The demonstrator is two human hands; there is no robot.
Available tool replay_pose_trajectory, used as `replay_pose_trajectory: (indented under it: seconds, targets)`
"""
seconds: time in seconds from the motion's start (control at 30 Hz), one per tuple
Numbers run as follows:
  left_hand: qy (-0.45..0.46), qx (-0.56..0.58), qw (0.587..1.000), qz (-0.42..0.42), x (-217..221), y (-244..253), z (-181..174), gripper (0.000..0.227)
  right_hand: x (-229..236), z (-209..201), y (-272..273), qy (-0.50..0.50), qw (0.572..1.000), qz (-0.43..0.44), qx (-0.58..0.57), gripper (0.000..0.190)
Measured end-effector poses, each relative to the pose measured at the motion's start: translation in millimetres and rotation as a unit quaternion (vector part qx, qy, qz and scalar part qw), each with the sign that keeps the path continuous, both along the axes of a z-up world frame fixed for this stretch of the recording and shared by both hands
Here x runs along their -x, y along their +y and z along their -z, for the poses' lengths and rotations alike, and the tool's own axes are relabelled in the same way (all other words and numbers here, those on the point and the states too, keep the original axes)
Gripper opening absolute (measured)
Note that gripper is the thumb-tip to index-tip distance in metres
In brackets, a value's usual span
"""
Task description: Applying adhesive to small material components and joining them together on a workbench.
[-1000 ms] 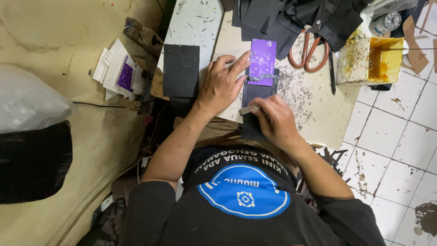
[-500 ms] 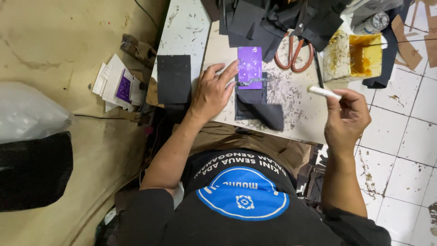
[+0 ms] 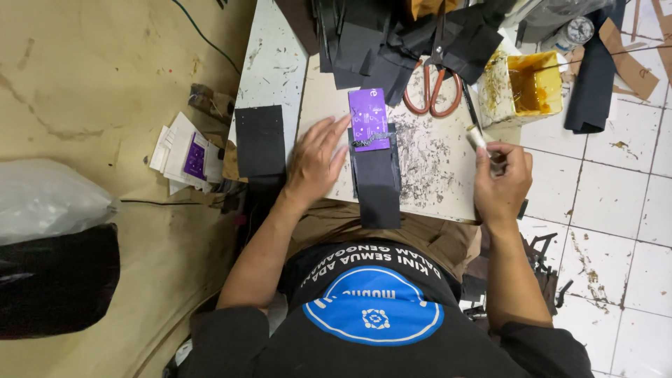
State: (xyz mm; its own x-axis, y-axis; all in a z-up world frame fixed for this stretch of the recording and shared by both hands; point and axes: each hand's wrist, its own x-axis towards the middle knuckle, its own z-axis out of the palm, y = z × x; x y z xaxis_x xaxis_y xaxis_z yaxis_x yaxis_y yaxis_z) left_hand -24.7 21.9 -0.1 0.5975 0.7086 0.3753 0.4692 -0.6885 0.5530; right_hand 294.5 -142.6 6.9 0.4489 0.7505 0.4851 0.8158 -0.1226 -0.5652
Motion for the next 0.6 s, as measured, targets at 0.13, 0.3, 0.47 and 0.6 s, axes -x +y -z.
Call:
replay_pose_trajectory:
  seconds: [0.13,0.3,0.47,0.6]
  targets:
    - [-0.012,-0.014,0.998,0.052,5.2,-40.6,-19.8,0.057,-5.0,8.2,3.7,-0.102,0.994,-0.026,-0.039,0.018]
    - [0.059,-0.080,0.980,0.174,18.8,-89.2,-13.8,0.111,9.1,-6.8,7.5,-0.090,0.991,-0.087,-0.044,0.017]
    - [-0.011,-0.213,0.970,0.118,10.3,-95.0,-9.2,0.032,42.7,-30.6,16.3,-0.028,0.978,-0.203,-0.035,0.011]
    - [-0.138,-0.079,0.977,0.141,3.0,-99.8,-9.6,0.018,58.6,-48.4,15.9,0.062,0.962,-0.265,-0.004,0.012]
